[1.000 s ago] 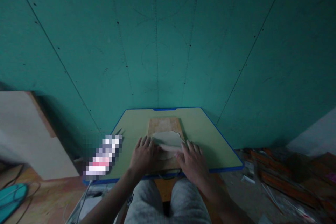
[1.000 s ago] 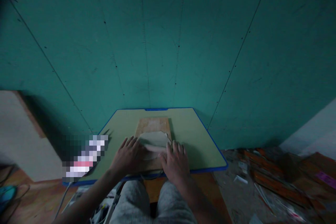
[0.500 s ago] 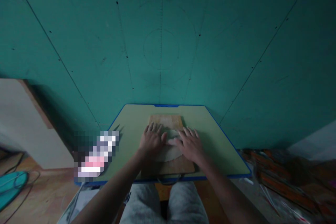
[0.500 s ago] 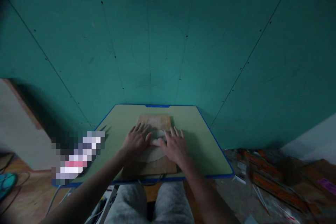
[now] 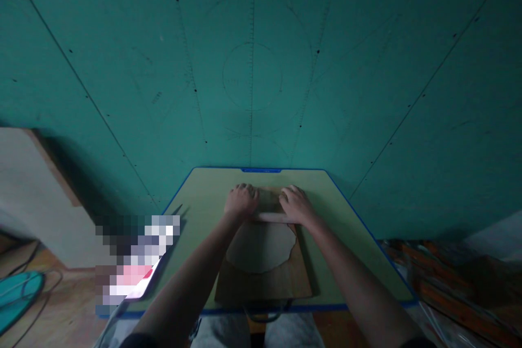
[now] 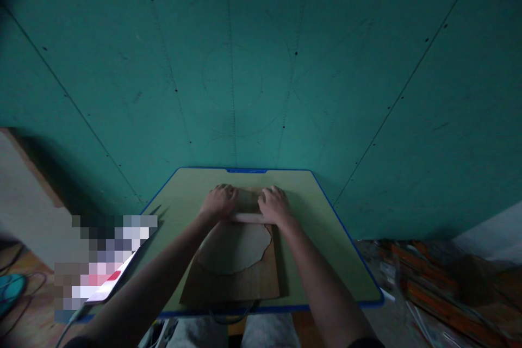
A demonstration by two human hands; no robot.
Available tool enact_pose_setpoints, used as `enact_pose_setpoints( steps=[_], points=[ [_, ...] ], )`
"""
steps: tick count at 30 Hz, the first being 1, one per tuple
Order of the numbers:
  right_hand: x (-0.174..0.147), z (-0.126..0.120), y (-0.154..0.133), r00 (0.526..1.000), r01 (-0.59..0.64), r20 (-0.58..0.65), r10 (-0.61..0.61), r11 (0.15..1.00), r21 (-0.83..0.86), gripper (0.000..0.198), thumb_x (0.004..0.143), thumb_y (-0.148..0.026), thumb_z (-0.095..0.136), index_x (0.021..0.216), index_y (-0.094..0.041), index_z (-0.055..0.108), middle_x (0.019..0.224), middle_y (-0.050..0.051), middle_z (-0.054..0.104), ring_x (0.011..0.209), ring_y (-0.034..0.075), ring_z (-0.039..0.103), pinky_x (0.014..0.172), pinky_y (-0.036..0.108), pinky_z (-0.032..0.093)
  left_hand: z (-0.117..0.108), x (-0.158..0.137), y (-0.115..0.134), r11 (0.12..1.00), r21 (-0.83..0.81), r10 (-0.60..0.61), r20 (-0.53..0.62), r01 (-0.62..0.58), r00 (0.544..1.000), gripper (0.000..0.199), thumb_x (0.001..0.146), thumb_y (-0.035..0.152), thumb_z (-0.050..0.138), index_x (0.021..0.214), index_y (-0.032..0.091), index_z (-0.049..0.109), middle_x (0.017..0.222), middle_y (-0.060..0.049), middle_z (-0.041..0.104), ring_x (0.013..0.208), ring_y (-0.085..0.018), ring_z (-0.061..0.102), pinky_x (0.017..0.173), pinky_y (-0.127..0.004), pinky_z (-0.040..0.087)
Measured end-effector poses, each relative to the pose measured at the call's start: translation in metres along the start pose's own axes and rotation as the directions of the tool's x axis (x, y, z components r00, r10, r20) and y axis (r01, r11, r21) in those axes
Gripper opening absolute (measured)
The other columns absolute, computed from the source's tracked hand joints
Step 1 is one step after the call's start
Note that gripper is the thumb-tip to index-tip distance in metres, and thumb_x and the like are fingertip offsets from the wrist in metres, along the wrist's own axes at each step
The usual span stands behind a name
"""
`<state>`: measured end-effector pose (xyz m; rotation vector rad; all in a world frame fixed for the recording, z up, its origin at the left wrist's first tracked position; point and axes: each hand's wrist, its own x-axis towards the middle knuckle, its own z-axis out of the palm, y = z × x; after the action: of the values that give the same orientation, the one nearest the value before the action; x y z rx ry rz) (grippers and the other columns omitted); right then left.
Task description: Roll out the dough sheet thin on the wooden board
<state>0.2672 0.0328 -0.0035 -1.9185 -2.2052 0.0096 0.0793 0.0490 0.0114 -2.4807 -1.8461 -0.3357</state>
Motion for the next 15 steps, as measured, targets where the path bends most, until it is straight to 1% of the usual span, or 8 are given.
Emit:
enact_pose_setpoints(
  steps=[2, 4, 8, 10, 12, 15],
  points=[
    [-0.002, -0.002, -0.002, 1.000, -0.023, -0.007, 0.023, 1.000, 0.009, 0.033, 0.097, -0.027, 0.037, 0.114, -0.018, 0.065, 0.118, 0.012, 0.063, 0.112, 0.020, 0.054, 0.096, 0.032, 0.036, -0.002, -0.004, 0.002, 1.000, 0.008, -0.005, -0.009, 0.005, 1.000, 0.041, 0.098, 0.032, 0.032, 0.103, 0.016, 0.069, 0.107, -0.014, 0.069, 0.100, -0.026, 0.063, 0.084, -0.037, 0.049],
    [-0.010, -0.003, -0.005, 0.999, -0.042, 0.002, 0.042, 0.999, 0.016, 0.034, 0.097, -0.028, 0.038, 0.117, -0.018, 0.064, 0.120, 0.012, 0.062, 0.111, 0.021, 0.055, 0.095, 0.033, 0.037, -0.003, -0.014, 0.004, 1.000, 0.021, 0.000, -0.024, 0.001, 1.000, 0.039, 0.098, 0.034, 0.034, 0.105, 0.016, 0.069, 0.110, -0.014, 0.068, 0.104, -0.027, 0.062, 0.084, -0.037, 0.049],
    [-0.041, -0.005, -0.017, 0.998, -0.070, 0.002, 0.070, 0.997, -0.029, 0.039, 0.097, -0.035, 0.039, 0.126, -0.020, 0.061, 0.129, 0.013, 0.059, 0.117, 0.026, 0.053, 0.097, 0.039, 0.036, -0.002, -0.043, 0.008, 0.999, 0.035, 0.011, -0.095, -0.008, 0.995, 0.040, 0.099, 0.039, 0.036, 0.110, 0.017, 0.067, 0.115, -0.013, 0.068, 0.110, -0.028, 0.059, 0.086, -0.039, 0.048],
    [-0.060, -0.006, -0.023, 0.999, -0.035, -0.025, 0.033, 0.997, -0.073, 0.040, 0.099, -0.035, 0.036, 0.126, -0.021, 0.061, 0.128, 0.013, 0.061, 0.118, 0.027, 0.053, 0.098, 0.041, 0.035, 0.000, -0.061, 0.008, 0.999, 0.025, 0.048, -0.126, -0.045, 0.991, 0.039, 0.099, 0.038, 0.036, 0.111, 0.018, 0.067, 0.117, -0.013, 0.067, 0.111, -0.028, 0.058, 0.088, -0.041, 0.047],
    [-0.079, -0.007, -0.028, 0.998, 0.005, -0.066, -0.012, 0.994, -0.107, 0.041, 0.100, -0.035, 0.033, 0.125, -0.021, 0.062, 0.128, 0.013, 0.062, 0.118, 0.027, 0.054, 0.099, 0.042, 0.034, 0.002, -0.079, 0.007, 0.996, 0.014, 0.086, -0.151, -0.085, 0.985, 0.037, 0.100, 0.037, 0.036, 0.112, 0.020, 0.066, 0.123, -0.012, 0.065, 0.116, -0.028, 0.056, 0.092, -0.042, 0.046],
    [-0.104, -0.006, -0.033, 0.991, 0.057, -0.113, -0.071, 0.991, -0.122, 0.041, 0.101, -0.036, 0.033, 0.124, -0.021, 0.062, 0.134, 0.013, 0.060, 0.119, 0.027, 0.053, 0.101, 0.043, 0.033, 0.003, -0.106, 0.004, 0.993, -0.003, 0.117, -0.161, -0.119, 0.980, 0.035, 0.101, 0.038, 0.036, 0.115, 0.021, 0.064, 0.129, -0.010, 0.063, 0.120, -0.028, 0.054, 0.095, -0.042, 0.045]
  ],
)
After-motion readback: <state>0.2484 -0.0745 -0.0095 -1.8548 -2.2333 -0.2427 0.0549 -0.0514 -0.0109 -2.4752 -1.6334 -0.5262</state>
